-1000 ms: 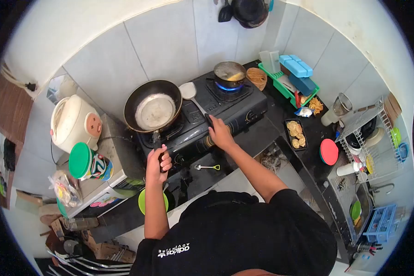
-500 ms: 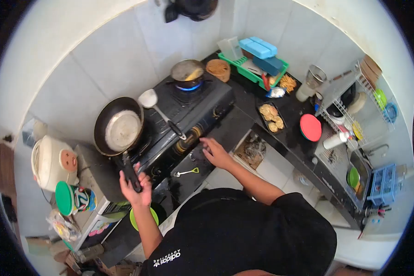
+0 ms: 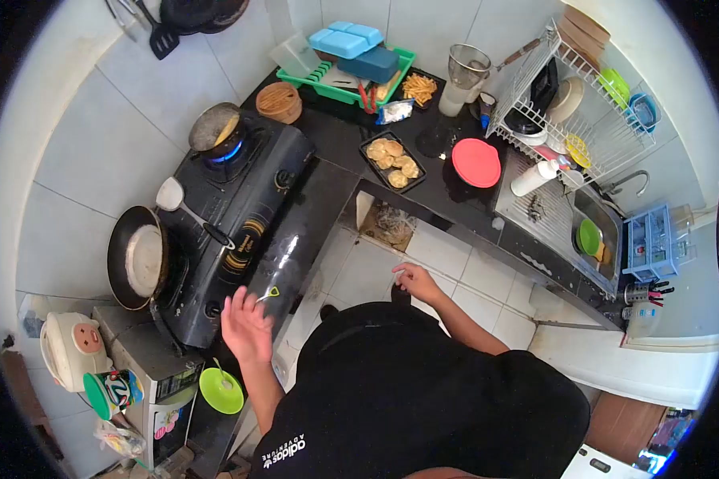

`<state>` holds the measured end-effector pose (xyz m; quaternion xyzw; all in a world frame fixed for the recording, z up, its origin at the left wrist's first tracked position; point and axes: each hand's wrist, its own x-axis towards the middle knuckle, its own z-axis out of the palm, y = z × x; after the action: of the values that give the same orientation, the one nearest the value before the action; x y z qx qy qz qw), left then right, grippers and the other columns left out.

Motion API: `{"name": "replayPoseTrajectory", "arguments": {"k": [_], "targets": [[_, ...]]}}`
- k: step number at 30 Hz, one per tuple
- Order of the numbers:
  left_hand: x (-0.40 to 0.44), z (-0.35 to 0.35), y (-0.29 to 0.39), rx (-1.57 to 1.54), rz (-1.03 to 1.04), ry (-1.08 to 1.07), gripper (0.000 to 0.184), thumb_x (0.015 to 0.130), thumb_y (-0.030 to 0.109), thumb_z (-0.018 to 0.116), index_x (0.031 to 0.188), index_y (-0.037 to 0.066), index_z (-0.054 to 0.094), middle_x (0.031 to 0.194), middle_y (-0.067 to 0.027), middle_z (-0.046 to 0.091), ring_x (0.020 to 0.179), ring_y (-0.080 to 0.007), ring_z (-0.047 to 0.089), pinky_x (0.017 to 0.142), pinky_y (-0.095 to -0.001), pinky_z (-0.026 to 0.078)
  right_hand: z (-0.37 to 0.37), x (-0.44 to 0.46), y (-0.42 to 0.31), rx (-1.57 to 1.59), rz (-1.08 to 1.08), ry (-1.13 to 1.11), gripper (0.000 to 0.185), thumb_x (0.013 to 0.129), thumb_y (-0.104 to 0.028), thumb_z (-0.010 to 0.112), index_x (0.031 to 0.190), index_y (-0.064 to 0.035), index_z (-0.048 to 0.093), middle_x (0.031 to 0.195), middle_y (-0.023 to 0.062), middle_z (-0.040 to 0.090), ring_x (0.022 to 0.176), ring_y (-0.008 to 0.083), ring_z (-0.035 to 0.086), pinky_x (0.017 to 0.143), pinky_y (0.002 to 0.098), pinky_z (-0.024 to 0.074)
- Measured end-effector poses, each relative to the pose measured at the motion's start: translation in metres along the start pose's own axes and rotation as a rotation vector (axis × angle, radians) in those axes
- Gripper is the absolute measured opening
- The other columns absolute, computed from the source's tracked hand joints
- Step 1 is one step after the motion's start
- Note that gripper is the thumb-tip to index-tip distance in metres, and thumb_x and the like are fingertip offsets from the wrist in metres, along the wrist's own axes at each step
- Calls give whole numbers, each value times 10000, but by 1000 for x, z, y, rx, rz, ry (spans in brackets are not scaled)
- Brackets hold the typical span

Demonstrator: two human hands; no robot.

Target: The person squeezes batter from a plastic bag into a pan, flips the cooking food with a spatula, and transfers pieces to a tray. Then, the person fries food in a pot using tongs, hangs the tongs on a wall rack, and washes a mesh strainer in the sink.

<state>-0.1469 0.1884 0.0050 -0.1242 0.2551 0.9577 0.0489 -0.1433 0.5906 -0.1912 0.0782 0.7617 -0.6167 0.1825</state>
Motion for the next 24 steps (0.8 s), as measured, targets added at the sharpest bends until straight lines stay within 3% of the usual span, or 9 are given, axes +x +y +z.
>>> {"name": "replayPoseTrajectory", "arguments": {"k": [4,7,9,10,11,13,14,18,24], "targets": [[-4,159,-25,577,239,-502,292,920,307,593,957,25,525,1093,-187,534,816,-198,514,626,-326,489,-47,3,27,-6,8,21,286,939,-75,540,1201,-38,649,853,56,691,712,123,625,654,293,532],[-21,247,-38,370,302,-1003,295,941,357,657,795,112,580,1020,-180,578,843,-242,595,629,-336,519,-71,8,24,-55,-2,29,294,935,-67,528,1196,-28,656,864,67,682,718,132,622,644,297,527],[-54,300,-56,384,424,-938,278,1005,321,629,808,132,579,924,-134,607,822,-233,583,634,-328,515,-86,8,20,-23,-33,51,297,937,-59,519,1200,-27,654,870,78,684,725,137,625,652,302,530],[-54,297,-59,326,401,-1062,200,937,333,717,858,158,662,986,-24,518,923,-224,480,674,-367,570,-93,6,22,-21,-27,36,297,937,-59,519,1200,-27,654,870,78,684,725,137,625,652,302,530],[-55,305,-62,335,406,-1051,200,937,333,717,858,158,662,986,-24,518,923,-224,480,674,-367,570,-99,6,22,-7,2,36,284,944,-74,529,1193,-21,654,869,92,691,734,148,644,675,310,537],[-54,339,-66,435,87,-1279,343,1043,372,561,1073,88,753,1025,-59,682,955,-139,533,777,-344,449,-111,11,24,9,26,25,272,951,-89,540,1186,-16,655,867,105,698,742,159,663,699,318,544],[-59,343,-76,418,-47,-1205,418,1055,398,523,868,123,777,982,-47,599,907,-159,438,732,-350,367,-117,12,26,3,40,5,268,951,-85,540,1183,-15,655,865,106,697,738,158,659,695,318,544],[-51,348,-107,343,-57,-1193,371,1050,373,537,865,150,769,1001,-54,503,880,-204,410,725,-336,359,-139,17,51,29,-26,-46,259,947,-74,541,1170,-13,658,851,104,693,727,152,648,679,316,538],[-52,354,-135,252,-186,-1030,341,1040,354,556,865,150,765,980,-52,524,825,-192,419,726,-331,356,-164,27,41,9,48,-47,275,930,-83,541,1171,-29,661,856,92,694,724,150,639,669,312,522]]}}
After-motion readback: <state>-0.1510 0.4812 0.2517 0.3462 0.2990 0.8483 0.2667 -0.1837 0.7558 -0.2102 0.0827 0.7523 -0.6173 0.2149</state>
